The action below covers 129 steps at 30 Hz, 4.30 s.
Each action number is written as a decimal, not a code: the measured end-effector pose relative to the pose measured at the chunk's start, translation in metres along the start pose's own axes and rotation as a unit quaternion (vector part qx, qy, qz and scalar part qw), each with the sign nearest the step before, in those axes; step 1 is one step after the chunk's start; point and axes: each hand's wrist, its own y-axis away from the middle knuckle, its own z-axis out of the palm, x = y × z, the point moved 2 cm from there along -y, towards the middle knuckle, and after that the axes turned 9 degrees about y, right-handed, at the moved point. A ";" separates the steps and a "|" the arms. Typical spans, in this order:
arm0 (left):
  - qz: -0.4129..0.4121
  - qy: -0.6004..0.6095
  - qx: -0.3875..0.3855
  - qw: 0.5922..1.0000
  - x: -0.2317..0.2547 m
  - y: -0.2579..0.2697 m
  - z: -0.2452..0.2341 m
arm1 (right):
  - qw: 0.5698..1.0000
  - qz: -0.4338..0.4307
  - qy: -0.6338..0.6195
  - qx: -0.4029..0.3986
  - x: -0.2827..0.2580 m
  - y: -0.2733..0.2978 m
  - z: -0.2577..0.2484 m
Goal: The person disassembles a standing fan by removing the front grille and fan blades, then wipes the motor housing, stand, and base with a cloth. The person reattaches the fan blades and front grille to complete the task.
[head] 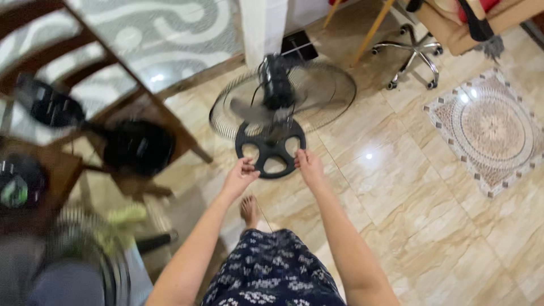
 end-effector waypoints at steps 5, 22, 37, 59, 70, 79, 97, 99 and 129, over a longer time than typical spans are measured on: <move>-0.123 -0.017 0.047 0.991 -0.001 -0.114 -0.003 | 0.987 0.014 0.126 0.097 -0.004 -0.055 0.053; -0.127 0.188 0.080 0.971 -0.014 -0.196 0.021 | 0.940 0.153 -0.033 0.304 -0.019 -0.123 0.129; -0.076 0.083 0.047 0.993 -0.013 -0.189 0.053 | 0.901 0.091 -0.024 0.423 0.023 -0.163 0.129; -0.057 0.184 0.070 0.979 -0.035 -0.191 0.042 | 0.956 0.095 -0.179 0.212 0.007 -0.132 0.070; -0.032 0.192 0.035 0.980 -0.046 -0.192 0.036 | 0.942 -0.001 -0.041 0.332 0.036 -0.134 0.108; -0.062 0.219 0.053 0.972 -0.050 -0.191 0.028 | 0.871 0.010 -0.393 0.293 0.057 -0.128 0.124; -0.071 0.153 0.059 0.984 -0.027 -0.189 0.036 | 0.921 0.045 -0.311 0.231 0.031 -0.123 0.089; -0.067 0.147 0.053 0.985 -0.027 -0.190 0.037 | 0.924 0.024 -0.300 0.236 0.031 -0.123 0.090; -0.076 0.164 0.040 0.983 -0.021 -0.191 0.035 | 0.641 0.241 -0.723 0.089 0.088 -0.111 0.096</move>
